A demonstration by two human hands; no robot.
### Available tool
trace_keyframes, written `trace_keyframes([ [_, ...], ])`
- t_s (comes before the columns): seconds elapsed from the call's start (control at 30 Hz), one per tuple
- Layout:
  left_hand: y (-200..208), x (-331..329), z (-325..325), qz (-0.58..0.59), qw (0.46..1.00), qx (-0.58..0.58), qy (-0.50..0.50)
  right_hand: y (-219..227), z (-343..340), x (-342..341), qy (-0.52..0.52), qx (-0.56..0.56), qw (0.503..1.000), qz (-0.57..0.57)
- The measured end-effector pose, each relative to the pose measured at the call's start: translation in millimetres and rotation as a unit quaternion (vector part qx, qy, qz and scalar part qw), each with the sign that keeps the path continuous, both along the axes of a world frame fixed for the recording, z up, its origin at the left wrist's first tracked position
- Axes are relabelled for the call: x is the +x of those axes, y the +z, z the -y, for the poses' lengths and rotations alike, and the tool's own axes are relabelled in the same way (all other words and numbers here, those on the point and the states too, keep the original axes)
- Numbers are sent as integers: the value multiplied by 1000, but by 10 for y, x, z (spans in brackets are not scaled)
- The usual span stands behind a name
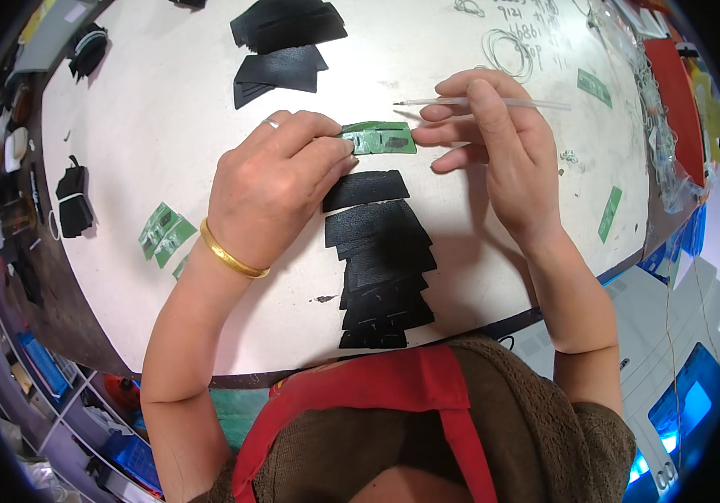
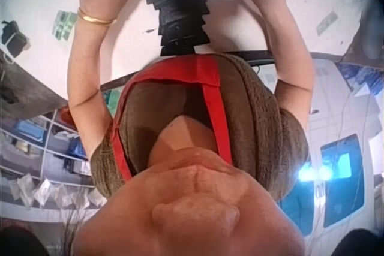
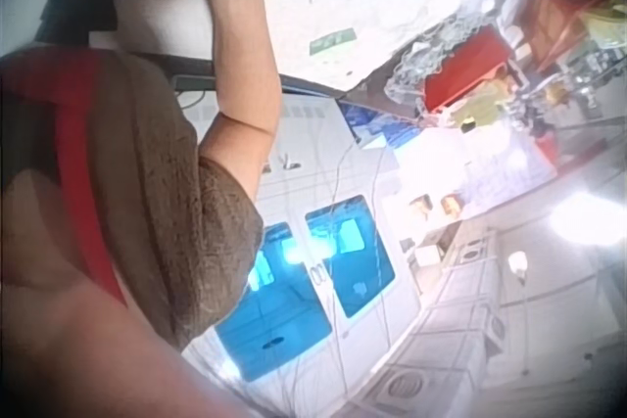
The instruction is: Applying adhesive to small shoe components using a pen-like tool.
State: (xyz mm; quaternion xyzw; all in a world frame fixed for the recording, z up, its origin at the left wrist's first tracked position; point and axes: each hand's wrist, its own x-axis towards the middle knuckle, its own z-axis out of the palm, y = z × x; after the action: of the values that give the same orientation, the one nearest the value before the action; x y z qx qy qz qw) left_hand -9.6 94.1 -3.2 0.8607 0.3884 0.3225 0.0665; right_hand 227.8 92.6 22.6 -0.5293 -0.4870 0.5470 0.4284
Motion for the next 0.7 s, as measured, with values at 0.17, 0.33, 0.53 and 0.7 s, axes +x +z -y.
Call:
trace_keyframes([
  [0.17,-54,9,10,15,1000,-23,-4,-29,-6,-12,9,17,999,34],
  [0.33,-27,35,35,25,999,-34,-2,-55,-103,-71,151,261,929,213],
  [0.53,-6,31,50,21,999,-36,9,-13,-226,-90,156,321,865,354],
  [0.7,49,15,59,-3,997,-79,6,37,-117,-83,163,293,907,254],
])
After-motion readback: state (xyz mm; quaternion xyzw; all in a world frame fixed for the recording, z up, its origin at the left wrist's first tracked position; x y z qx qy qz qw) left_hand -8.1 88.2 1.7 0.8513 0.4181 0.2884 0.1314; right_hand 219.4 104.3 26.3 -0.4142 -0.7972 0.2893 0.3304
